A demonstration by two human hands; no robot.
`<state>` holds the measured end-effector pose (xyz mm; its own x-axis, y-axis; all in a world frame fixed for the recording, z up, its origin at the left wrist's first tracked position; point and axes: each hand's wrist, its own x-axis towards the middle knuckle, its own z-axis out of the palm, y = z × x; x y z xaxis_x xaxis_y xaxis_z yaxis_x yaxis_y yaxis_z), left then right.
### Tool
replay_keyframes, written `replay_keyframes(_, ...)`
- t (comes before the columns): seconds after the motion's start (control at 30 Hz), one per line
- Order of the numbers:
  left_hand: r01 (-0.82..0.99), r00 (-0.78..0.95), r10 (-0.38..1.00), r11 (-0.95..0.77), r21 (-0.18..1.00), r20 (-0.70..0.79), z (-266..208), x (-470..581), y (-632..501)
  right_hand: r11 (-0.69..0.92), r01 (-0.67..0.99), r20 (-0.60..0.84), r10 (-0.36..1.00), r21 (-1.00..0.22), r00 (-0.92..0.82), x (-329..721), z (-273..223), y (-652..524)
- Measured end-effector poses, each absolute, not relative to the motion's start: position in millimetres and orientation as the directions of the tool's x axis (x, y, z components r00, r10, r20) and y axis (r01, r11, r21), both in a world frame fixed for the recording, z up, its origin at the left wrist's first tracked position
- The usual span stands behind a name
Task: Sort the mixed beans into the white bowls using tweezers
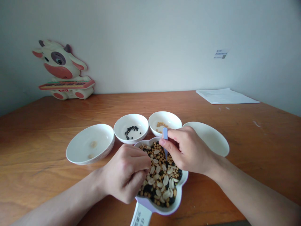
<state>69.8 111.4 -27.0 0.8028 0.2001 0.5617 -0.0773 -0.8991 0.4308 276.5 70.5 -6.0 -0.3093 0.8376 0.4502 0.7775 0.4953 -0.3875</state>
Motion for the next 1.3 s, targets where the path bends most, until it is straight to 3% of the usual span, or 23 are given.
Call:
replay_keyframes(0.9,-0.066,0.805,0.205,-0.901,0.428,0.556,-27.1,69.5,109.8,0.469,0.797,0.45,0.846,-0.379,-0.284,275.9,-6.0,72.0)
replay_keyframes(1.13,-0.067,0.809,0.209,-0.895,0.44,0.55,-26.6,69.4,111.3,0.497,0.785,0.548,0.799,-0.37,-0.247,276.5,-6.3,71.0)
replay_keyframes(1.3,-0.084,0.818,0.192,-0.893,0.443,0.542,-25.9,69.6,112.1,0.41,0.836,0.711,0.702,-0.365,-0.035,279.5,-2.9,71.8)
